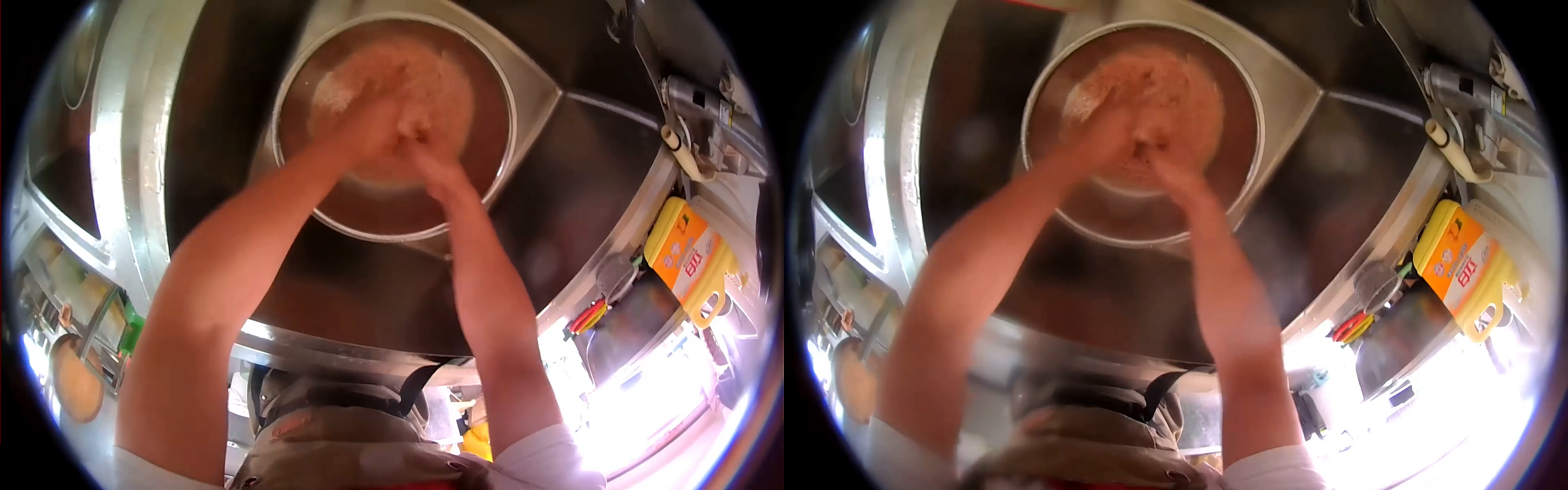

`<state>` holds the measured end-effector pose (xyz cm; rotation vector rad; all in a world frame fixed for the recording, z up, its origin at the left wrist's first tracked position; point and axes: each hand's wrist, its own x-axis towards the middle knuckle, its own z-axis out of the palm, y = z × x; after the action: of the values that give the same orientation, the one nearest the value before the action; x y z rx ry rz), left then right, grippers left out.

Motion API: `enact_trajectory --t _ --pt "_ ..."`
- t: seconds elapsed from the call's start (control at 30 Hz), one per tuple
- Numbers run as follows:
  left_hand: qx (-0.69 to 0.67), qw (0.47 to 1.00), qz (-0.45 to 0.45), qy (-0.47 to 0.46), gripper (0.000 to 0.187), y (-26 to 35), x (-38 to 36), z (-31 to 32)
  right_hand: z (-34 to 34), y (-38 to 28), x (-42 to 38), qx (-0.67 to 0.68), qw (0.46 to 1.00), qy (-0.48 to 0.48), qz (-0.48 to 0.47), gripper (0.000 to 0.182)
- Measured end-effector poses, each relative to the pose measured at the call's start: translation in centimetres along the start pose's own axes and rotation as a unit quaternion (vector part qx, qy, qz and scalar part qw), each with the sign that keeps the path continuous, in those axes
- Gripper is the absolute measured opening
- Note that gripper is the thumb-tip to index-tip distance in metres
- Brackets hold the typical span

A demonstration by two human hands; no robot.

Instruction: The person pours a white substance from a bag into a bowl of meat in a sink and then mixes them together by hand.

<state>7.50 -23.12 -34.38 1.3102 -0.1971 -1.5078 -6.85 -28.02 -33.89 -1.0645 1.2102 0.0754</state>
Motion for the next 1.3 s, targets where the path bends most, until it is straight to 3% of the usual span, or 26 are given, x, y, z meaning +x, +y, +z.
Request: enact_trajectory --t 0.03,0.07,0.13,0.17,0.23,0.3,0.33,0.4,0.43,0.47,0.5,0.57,0.67,0.7,0.73,0.83,0.9,0.97,1.03,1.1,1.13,1.17,1.2,1.27,1.3 --pt "-0.141 0.990 -0.004 0.010 0.051 0.5 -1.5 0.2 -1.1 -1.8 -1.2 -0.059 0.997 0.011 -0.053 0.029" --pt "-0.190 0.982 0.019 0.009 0.052 1.6 -4.3 1.0 -1.7 -2.5 -1.6 -0.116 0.988 0.026 -0.101 0.034" --pt "0.002 0.988 0.090 0.127 0.057 0.7 -5.4 1.4 -2.1 -1.3 1.4 -0.245 0.926 0.174 -0.229 0.040" --pt "0.249 0.927 0.145 0.241 0.062 -0.5 -4.1 0.5 -2.0 -1.0 3.6 -0.306 0.874 0.238 -0.293 0.043" --pt "0.360 0.881 0.133 0.275 0.070 -0.7 -0.4 -0.7 -0.5 -3.3 6.4 -0.320 0.876 0.227 -0.280 0.052" --pt "0.101 0.986 0.011 0.133 0.074 1.9 2.6 -0.9 1.5 -6.3 6.4 -0.128 0.962 0.115 -0.211 0.052" --pt "0.086 0.993 0.018 0.073 0.075 2.3 2.3 -1.1 1.9 -7.3 6.4 -0.028 0.983 0.058 -0.173 0.052" --pt "0.056 0.997 0.029 -0.053 0.077 3.2 0.3 -1.4 0.0 -7.1 5.1 -0.052 0.993 -0.036 -0.099 0.048" --pt "0.221 0.969 0.097 -0.056 0.073 2.3 -1.1 -2.0 -1.1 -7.0 4.1 -0.064 0.992 -0.083 -0.065 0.046" --pt "0.380 0.909 0.165 -0.053 0.070 1.0 -2.6 -2.9 -1.9 -5.4 3.2 -0.104 0.983 -0.124 -0.091 0.044" --pt "0.453 0.873 0.170 -0.050 0.071 0.5 -4.9 -2.9 -2.5 -3.4 2.0 -0.143 0.969 -0.164 -0.114 0.042" --pt "0.555 0.819 0.147 -0.010 0.071 -1.1 -8.4 -2.1 -2.4 -1.4 -1.6 -0.342 0.892 -0.190 -0.227 0.052" --pt "0.654 0.746 0.071 0.106 0.068 -4.5 -8.3 -1.5 0.8 2.3 -3.6 -0.582 0.784 -0.062 -0.207 0.066" --pt "0.671 0.728 0.040 0.130 0.066 -5.4 -7.4 -1.5 1.2 5.2 -1.5 -0.631 0.739 -0.043 -0.231 0.073" --pt "0.677 0.724 0.026 0.133 0.064 -5.4 -6.1 -1.6 1.3 7.1 0.4 -0.651 0.721 -0.027 -0.234 0.069" --pt "0.619 0.779 -0.003 0.099 0.058 -2.5 -0.9 -2.0 1.8 6.1 6.4 -0.550 0.816 0.079 -0.157 0.058" --pt "0.595 0.801 -0.015 0.067 0.054 0.8 2.5 -2.5 1.7 4.3 9.0 -0.356 0.913 0.154 -0.127 0.051" --pt "0.616 0.787 -0.001 0.035 0.050 4.0 3.9 -2.2 1.4 1.4 8.7 -0.133 0.964 0.164 -0.160 0.044" --pt "0.678 0.728 0.094 -0.011 0.047 5.2 2.2 -2.1 0.8 -0.1 5.5 -0.065 0.975 0.107 -0.183 0.038" --pt "0.685 0.663 0.302 0.025 0.045 4.1 -2.6 -1.1 0.5 -0.5 0.0 -0.193 0.952 0.076 -0.226 0.048" --pt "0.706 0.623 0.328 0.078 0.048 2.6 -4.2 -1.1 0.8 -0.8 -2.8 -0.384 0.859 0.117 -0.317 0.054" --pt "0.722 0.583 0.352 0.124 0.052 0.3 -5.6 -1.3 1.0 -0.9 -4.2 -0.553 0.723 0.159 -0.383 0.059" --pt "0.761 0.576 0.286 0.091 0.056 -2.9 -6.7 -2.1 1.0 0.2 -4.3 -0.569 0.740 0.122 -0.337 0.056" --pt "0.790 0.596 0.137 0.045 0.060 -3.4 -8.0 -1.4 1.9 2.7 -3.2 -0.595 0.761 0.044 -0.253 0.051" --pt "0.777 0.627 0.052 0.026 0.060 -3.3 -7.9 -0.6 2.3 3.3 -2.1 -0.619 0.747 0.053 -0.239 0.051"
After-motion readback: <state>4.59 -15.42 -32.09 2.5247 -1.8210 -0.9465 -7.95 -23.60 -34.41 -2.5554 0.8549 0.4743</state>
